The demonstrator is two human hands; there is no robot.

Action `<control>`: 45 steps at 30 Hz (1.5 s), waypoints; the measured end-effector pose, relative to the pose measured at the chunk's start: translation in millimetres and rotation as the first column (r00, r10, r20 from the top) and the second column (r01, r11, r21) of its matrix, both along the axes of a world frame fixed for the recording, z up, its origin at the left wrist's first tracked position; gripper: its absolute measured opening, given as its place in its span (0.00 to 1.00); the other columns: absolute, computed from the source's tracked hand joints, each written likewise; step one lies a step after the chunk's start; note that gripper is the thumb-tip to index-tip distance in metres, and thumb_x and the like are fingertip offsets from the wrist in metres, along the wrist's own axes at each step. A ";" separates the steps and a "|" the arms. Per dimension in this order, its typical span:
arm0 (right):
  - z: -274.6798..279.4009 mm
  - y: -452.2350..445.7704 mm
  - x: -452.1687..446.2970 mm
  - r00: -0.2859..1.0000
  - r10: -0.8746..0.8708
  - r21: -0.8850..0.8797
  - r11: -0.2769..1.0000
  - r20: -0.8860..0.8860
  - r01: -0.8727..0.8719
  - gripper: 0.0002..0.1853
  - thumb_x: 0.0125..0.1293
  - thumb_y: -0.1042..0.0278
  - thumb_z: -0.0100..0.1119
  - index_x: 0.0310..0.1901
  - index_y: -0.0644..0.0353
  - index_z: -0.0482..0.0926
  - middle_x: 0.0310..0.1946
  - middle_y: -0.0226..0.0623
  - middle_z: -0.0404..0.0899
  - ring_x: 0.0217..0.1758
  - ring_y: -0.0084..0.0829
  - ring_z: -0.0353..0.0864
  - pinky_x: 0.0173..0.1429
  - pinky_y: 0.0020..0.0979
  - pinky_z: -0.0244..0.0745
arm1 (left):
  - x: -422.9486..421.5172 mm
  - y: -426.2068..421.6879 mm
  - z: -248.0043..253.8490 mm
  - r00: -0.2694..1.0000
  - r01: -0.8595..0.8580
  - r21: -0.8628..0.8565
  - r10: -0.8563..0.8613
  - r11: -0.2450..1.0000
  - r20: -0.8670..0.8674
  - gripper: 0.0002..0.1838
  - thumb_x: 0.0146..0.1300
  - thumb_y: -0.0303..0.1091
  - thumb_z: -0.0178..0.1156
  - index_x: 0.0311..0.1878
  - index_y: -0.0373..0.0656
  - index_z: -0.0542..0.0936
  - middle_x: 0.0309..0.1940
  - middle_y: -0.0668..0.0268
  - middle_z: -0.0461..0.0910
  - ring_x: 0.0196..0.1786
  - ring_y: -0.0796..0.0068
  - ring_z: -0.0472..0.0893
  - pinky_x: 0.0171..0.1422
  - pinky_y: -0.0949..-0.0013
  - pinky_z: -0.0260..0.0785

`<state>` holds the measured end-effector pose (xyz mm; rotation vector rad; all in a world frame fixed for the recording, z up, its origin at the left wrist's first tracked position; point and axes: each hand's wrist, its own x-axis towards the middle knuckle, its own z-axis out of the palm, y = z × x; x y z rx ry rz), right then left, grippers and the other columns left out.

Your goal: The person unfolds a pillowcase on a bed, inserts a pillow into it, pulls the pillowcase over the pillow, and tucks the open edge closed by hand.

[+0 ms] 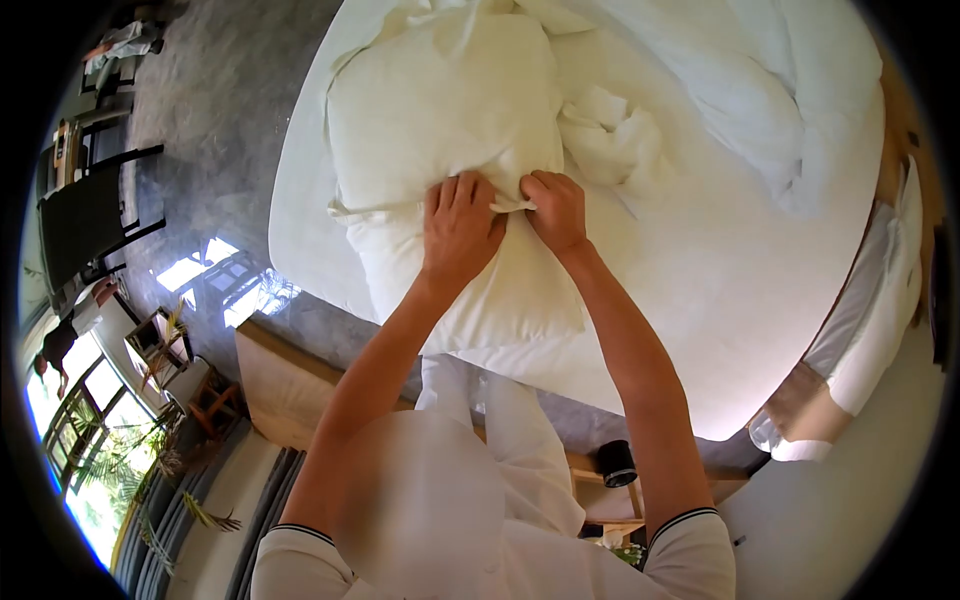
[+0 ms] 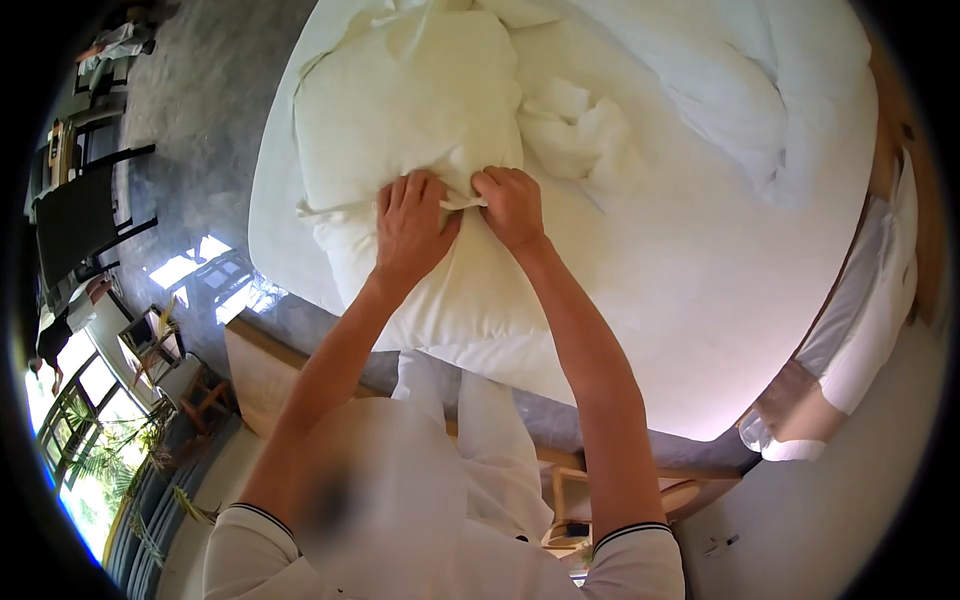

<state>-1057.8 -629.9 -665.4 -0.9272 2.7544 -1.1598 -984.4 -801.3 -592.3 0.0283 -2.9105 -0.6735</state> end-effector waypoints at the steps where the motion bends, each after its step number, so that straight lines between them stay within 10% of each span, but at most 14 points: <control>1: 0.8 -3.9 -1.2 0.999 0.021 -0.017 1.000 -0.031 -0.022 0.14 0.50 0.80 0.73 0.32 0.56 0.76 0.29 0.37 0.79 0.33 0.46 0.81 0.38 0.47 0.78 | 7.4 -2.1 4.6 1.000 -0.006 0.000 0.006 1.000 0.008 0.14 0.62 0.24 0.74 0.48 0.44 0.82 0.49 0.62 0.81 0.55 0.54 0.82 0.65 0.51 0.72; 9: 4.0 -27.2 -0.6 0.994 0.056 -0.054 0.997 -0.094 -0.062 0.14 0.49 0.81 0.71 0.31 0.55 0.75 0.26 0.37 0.76 0.30 0.44 0.79 0.36 0.45 0.75 | 8.9 -28.9 -50.3 0.997 -0.015 -0.044 0.018 0.999 0.073 0.13 0.63 0.23 0.70 0.49 0.44 0.79 0.47 0.64 0.82 0.57 0.57 0.81 0.65 0.51 0.70; 15: 33.6 -2.3 -15.2 0.989 0.096 0.114 0.988 0.111 -0.109 0.18 0.51 0.73 0.80 0.43 0.55 0.82 0.47 0.33 0.79 0.61 0.44 0.77 0.68 0.47 0.70 | -0.9 -58.6 -71.5 0.990 0.123 0.102 -0.115 0.987 -0.075 0.09 0.55 0.19 0.67 0.35 0.43 0.77 0.36 0.62 0.81 0.44 0.53 0.84 0.50 0.50 0.75; 28: -15.8 -60.6 -27.3 0.991 0.033 0.074 0.997 -0.131 -0.023 0.06 0.51 0.78 0.72 0.32 0.58 0.87 0.33 0.38 0.87 0.45 0.44 0.86 0.52 0.45 0.80 | -6.1 -54.1 -41.9 0.958 -0.134 0.182 0.174 0.974 -0.228 0.12 0.48 0.21 0.71 0.28 0.45 0.76 0.30 0.64 0.76 0.34 0.53 0.79 0.41 0.53 0.70; 37: -2.3 -52.8 -30.9 0.995 0.082 0.012 0.997 -0.060 -0.081 0.08 0.52 0.80 0.71 0.34 0.58 0.86 0.35 0.40 0.87 0.45 0.48 0.87 0.48 0.48 0.83 | -15.3 -20.2 0.0 0.995 -0.098 -0.064 0.096 0.993 -0.039 0.26 0.59 0.23 0.76 0.60 0.53 0.82 0.60 0.66 0.77 0.65 0.56 0.77 0.71 0.51 0.69; 45: 14.2 15.3 -21.7 0.988 0.133 0.056 0.989 0.080 -0.138 0.12 0.50 0.86 0.71 0.32 0.60 0.79 0.33 0.37 0.79 0.43 0.45 0.82 0.48 0.48 0.79 | -14.7 -35.8 -56.0 0.998 0.057 -0.191 -0.051 0.980 0.034 0.17 0.60 0.22 0.70 0.51 0.50 0.82 0.51 0.68 0.80 0.58 0.63 0.81 0.67 0.57 0.72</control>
